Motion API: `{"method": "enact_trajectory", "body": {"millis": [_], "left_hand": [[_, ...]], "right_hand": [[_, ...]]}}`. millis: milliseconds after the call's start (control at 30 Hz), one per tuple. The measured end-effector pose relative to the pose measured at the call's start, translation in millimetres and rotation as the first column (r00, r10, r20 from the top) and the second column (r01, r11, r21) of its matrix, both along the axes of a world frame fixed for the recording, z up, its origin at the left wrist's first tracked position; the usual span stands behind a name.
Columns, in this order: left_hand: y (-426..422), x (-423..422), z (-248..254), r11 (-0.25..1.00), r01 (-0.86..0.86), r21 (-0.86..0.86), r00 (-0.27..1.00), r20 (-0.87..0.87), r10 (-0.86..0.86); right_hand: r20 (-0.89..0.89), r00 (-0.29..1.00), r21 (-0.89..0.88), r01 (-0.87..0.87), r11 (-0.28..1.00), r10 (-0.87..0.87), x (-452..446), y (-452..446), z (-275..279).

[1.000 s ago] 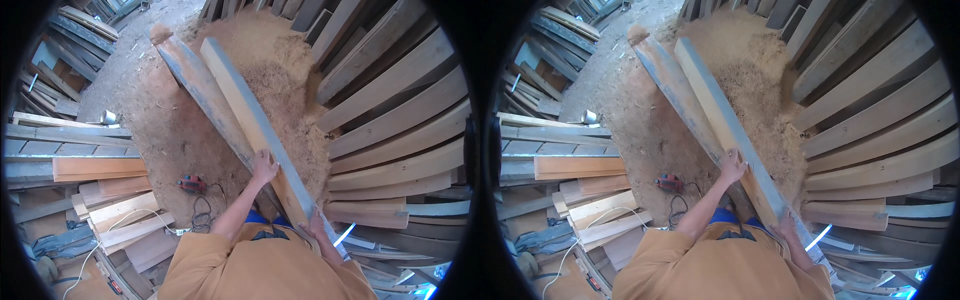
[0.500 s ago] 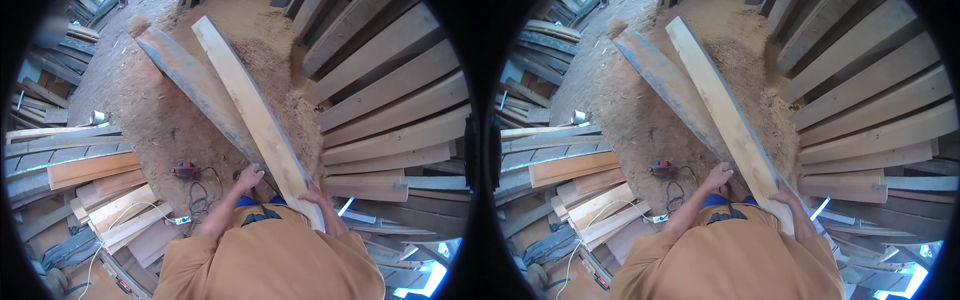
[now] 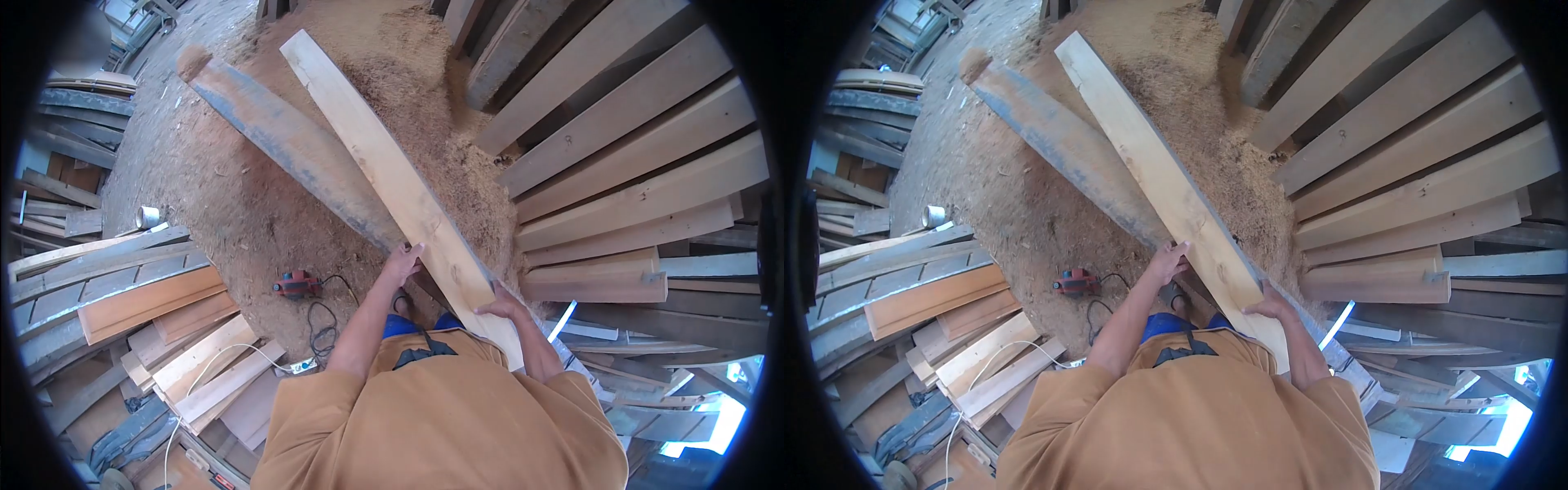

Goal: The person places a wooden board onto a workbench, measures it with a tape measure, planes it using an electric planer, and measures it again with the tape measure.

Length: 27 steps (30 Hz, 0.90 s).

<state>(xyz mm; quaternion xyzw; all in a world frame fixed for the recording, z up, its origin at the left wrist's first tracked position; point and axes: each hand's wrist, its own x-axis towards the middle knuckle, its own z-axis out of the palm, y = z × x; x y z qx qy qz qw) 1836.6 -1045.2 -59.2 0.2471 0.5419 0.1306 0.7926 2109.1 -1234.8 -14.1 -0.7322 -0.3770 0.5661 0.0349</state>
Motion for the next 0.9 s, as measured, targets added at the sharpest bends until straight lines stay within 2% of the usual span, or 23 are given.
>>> {"method": "enact_trajectory", "body": {"millis": [100,200,333,400,500,567,600,633,700,800,900], "left_hand": [[3,6,-1,0.997,-0.079,0.020,0.996,0.038,0.078],[13,9,-25,0.992,-0.120,-0.037,0.993,0.017,0.121],[19,15,3,0.975,-0.221,0.019,0.974,-0.049,0.222],[24,18,0,0.971,-0.231,0.056,0.968,-0.083,0.235],[31,15,-12,0.988,-0.150,0.027,0.989,-0.003,0.150],[33,18,-39,0.971,-0.181,0.155,0.983,0.030,0.179],[37,19,-36,0.956,-0.196,0.217,0.981,0.048,0.190],[40,20,-33,0.953,-0.239,0.187,0.971,0.043,0.235],[45,22,-23,0.938,-0.321,0.129,0.947,0.029,0.320],[53,21,-27,0.917,-0.392,0.070,0.913,0.155,0.378],[58,24,-45,0.933,-0.346,0.098,0.937,0.089,0.338]], "right_hand": [[-0.017,1.000,-0.003,-0.006,1.000,0.006,2,-2,0],[-0.010,1.000,0.043,-0.006,0.999,0.006,12,-8,-26],[-0.003,1.000,0.059,-0.028,0.998,0.028,12,-3,-15],[-0.082,0.996,0.010,-0.029,1.000,0.030,16,5,-8],[-0.220,0.975,-0.024,0.000,1.000,-0.005,16,11,8],[-0.307,0.950,-0.036,0.054,0.998,-0.062,13,9,7],[-0.344,0.933,-0.046,0.093,0.995,-0.103,12,5,5],[-0.379,0.914,-0.057,0.131,0.990,-0.143,13,4,3],[-0.358,0.925,-0.036,0.122,0.992,-0.126,15,3,2],[-0.322,0.939,-0.024,0.122,0.992,-0.124,7,10,23],[-0.232,0.966,0.017,0.126,0.992,-0.118,2,5,24]]}}
